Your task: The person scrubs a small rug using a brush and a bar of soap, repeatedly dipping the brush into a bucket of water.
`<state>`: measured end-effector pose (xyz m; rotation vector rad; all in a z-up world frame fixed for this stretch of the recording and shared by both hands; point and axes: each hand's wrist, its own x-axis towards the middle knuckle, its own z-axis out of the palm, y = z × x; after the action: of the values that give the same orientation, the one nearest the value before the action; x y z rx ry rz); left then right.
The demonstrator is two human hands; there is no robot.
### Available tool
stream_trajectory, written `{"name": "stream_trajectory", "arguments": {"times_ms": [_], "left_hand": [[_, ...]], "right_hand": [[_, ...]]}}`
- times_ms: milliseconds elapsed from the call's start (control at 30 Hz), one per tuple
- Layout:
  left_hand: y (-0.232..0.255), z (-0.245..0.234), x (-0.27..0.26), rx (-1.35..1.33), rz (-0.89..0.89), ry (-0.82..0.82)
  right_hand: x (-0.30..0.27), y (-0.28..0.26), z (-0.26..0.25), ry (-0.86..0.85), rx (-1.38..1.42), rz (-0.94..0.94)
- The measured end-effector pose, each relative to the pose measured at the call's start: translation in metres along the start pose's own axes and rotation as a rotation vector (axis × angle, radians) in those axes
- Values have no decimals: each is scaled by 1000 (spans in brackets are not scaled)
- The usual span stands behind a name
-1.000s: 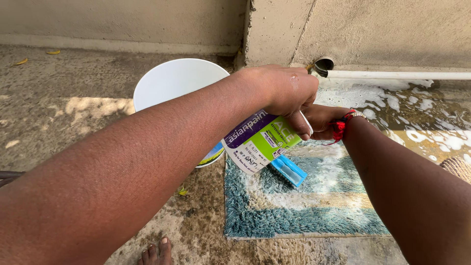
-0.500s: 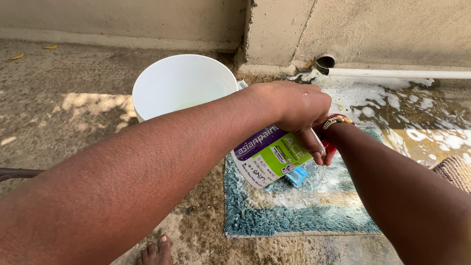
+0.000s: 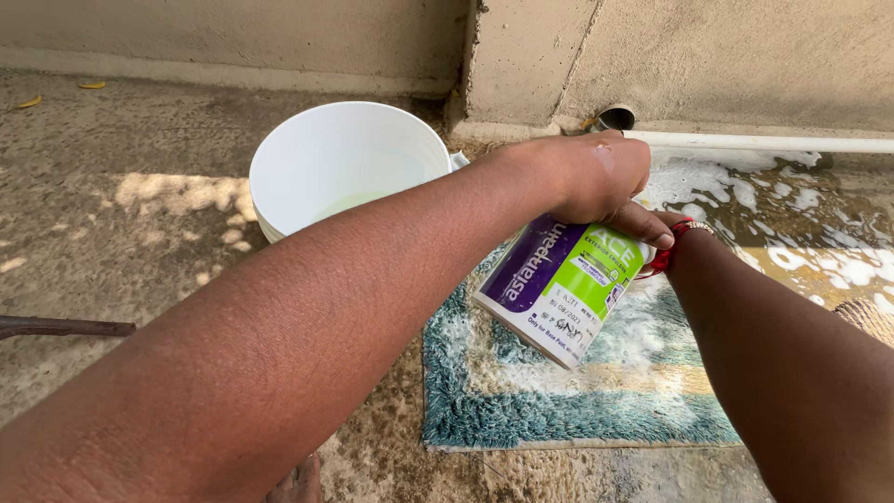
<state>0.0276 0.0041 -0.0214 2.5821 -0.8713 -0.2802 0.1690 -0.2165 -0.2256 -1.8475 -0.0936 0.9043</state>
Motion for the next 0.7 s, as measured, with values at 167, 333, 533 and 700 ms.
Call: {"name": "stream_trajectory", "arguments": {"times_ms": [167,333,533,700], "left_hand": [[-5,1,-3,97,39,55],[-33,-13,-11,306,40,380],[-103,-54,-48,534,116,798],[-136,-76,-90,558,-163,742]], "right_hand": [[-19,-9,-5,349,-41,-180],[-35,3,-42,748,-491,-91],[-38,27,-42,525,-777,118],[-42,7,-24,583,-797,104]]}}
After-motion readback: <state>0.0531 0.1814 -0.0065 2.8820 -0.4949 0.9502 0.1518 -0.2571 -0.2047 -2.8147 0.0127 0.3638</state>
